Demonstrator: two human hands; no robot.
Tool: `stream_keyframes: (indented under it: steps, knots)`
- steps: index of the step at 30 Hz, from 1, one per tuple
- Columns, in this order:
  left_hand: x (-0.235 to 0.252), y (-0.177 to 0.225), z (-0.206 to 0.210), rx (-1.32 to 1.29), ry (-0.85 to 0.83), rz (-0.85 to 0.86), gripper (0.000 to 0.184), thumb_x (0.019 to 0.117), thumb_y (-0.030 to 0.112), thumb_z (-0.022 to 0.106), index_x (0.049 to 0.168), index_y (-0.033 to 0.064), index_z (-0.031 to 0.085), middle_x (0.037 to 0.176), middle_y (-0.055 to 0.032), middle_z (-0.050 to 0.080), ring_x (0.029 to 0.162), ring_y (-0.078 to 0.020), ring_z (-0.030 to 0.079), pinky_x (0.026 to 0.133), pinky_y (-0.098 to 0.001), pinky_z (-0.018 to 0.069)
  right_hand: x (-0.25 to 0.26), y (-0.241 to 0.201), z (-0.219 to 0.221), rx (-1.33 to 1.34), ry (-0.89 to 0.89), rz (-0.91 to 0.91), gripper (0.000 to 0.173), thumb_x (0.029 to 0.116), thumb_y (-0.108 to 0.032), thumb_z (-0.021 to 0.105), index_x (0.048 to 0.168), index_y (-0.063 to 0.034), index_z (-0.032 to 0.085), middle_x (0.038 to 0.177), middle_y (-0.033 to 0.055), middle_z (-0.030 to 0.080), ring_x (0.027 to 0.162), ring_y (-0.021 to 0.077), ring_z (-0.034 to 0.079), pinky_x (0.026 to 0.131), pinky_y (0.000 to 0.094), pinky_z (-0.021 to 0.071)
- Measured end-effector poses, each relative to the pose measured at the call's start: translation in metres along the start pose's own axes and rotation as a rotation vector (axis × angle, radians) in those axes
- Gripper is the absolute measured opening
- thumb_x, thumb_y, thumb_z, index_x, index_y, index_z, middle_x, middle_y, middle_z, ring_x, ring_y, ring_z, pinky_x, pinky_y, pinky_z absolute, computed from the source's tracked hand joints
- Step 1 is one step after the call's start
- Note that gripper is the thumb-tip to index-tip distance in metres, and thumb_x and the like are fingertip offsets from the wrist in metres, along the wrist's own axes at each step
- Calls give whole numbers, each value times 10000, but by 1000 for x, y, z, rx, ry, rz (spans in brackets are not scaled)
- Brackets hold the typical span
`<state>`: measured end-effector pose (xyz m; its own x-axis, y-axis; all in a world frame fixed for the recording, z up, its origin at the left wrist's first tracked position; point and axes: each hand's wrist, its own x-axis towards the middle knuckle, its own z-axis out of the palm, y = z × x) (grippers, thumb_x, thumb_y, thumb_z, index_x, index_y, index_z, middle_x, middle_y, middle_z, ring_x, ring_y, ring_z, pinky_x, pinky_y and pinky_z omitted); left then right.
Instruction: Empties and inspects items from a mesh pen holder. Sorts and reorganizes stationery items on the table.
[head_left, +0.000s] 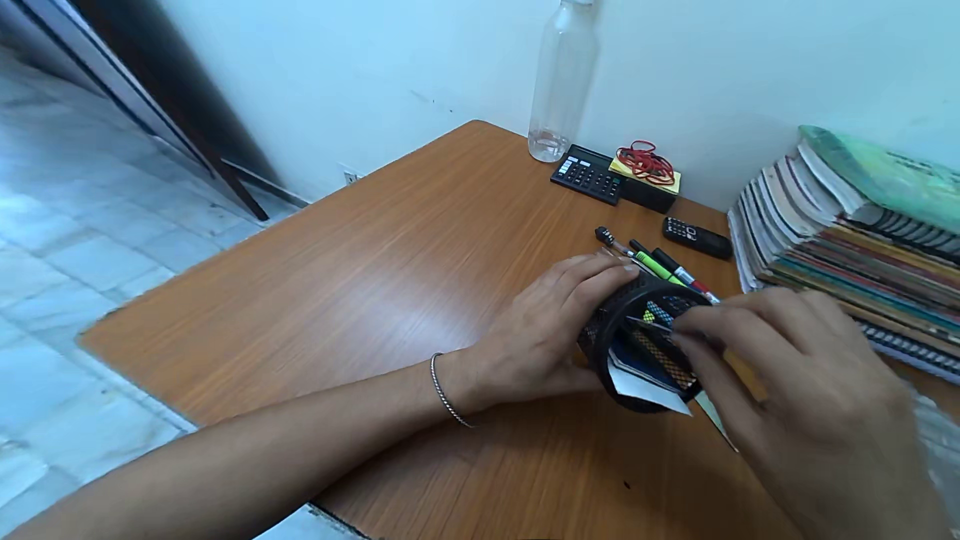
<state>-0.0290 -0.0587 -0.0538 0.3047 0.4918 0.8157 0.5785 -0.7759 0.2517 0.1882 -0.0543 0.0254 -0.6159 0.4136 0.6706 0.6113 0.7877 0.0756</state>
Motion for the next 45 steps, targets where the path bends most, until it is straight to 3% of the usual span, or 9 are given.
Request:
stream_keyframes:
  steps: [6, 10, 12, 16, 19, 24, 34, 39, 45]
  knots:
    - [-2, 1, 1, -105, -102, -125, 872, 743, 378, 851, 1411, -47, 485, 1335, -166, 613, 1300, -209, 559, 1096, -314, 461, 2, 13, 19, 59, 58, 26, 183, 961, -134, 589, 972, -94, 768, 929, 119, 619, 807, 241, 578, 646, 335, 444]
    - [-2, 2, 1, -94, -99, -118, 871, 748, 391, 843, 1407, -51, 485, 1328, -169, 614, 1304, -212, 556, 1095, -310, 457, 2, 16, 22, 90, 62, -4, 201, 962, -101, 566, 965, -106, 766, 973, 117, 607, 844, 230, 570, 678, 328, 444]
    - [-1, 2, 0, -62, -79, -88, 854, 746, 374, 842, 1397, -58, 497, 1317, -176, 622, 1293, -226, 563, 1096, -318, 451, 2, 16, 20, 97, 45, -24, 208, 952, -97, 572, 967, -123, 777, 1087, 134, 639, 914, 248, 597, 715, 350, 472]
    - [0, 2, -2, -44, -42, -101, 847, 757, 346, 839, 1409, -58, 478, 1334, -187, 612, 1304, -232, 561, 1103, -335, 455, 2, 21, 11, 132, -86, -28, 261, 987, -261, 566, 1098, -144, 771, 1366, 150, 610, 1153, 321, 613, 881, 453, 518]
    - [1, 0, -3, -31, -31, -102, 860, 756, 348, 845, 1415, -57, 470, 1342, -189, 604, 1309, -235, 553, 1105, -337, 452, 0, 27, 5, 156, -174, -40, 390, 988, -428, 552, 1175, -149, 750, 1447, 165, 553, 1203, 341, 597, 909, 479, 519]
    - [1, 0, -2, -6, -17, -54, 862, 737, 341, 857, 1410, -42, 477, 1341, -187, 608, 1311, -252, 553, 1119, -346, 438, -1, 27, 2, 158, -181, -60, 427, 978, -492, 555, 1139, -148, 750, 1463, 159, 546, 1213, 336, 601, 906, 475, 524]
    - [1, -2, -3, -21, 0, -20, 846, 752, 314, 848, 1413, -40, 457, 1359, -196, 594, 1324, -255, 540, 1128, -345, 426, -1, 23, -1, 166, -175, -64, 391, 987, -451, 561, 1148, -148, 747, 1462, 153, 554, 1250, 329, 588, 934, 466, 518]
    - [1, -1, -2, -28, 0, -26, 831, 760, 315, 838, 1410, -39, 461, 1348, -194, 601, 1316, -244, 546, 1121, -332, 426, 0, 21, -2, 152, -150, -54, 306, 987, -327, 562, 1128, -140, 760, 1444, 152, 575, 1237, 318, 599, 935, 455, 518]
    - [0, 1, -2, -64, -42, -80, 862, 759, 357, 837, 1421, -49, 462, 1343, -181, 606, 1307, -222, 554, 1111, -327, 442, 2, 19, 5, 106, -62, -34, 239, 974, -161, 555, 1057, -122, 776, 1369, 160, 630, 1119, 318, 656, 851, 449, 539]
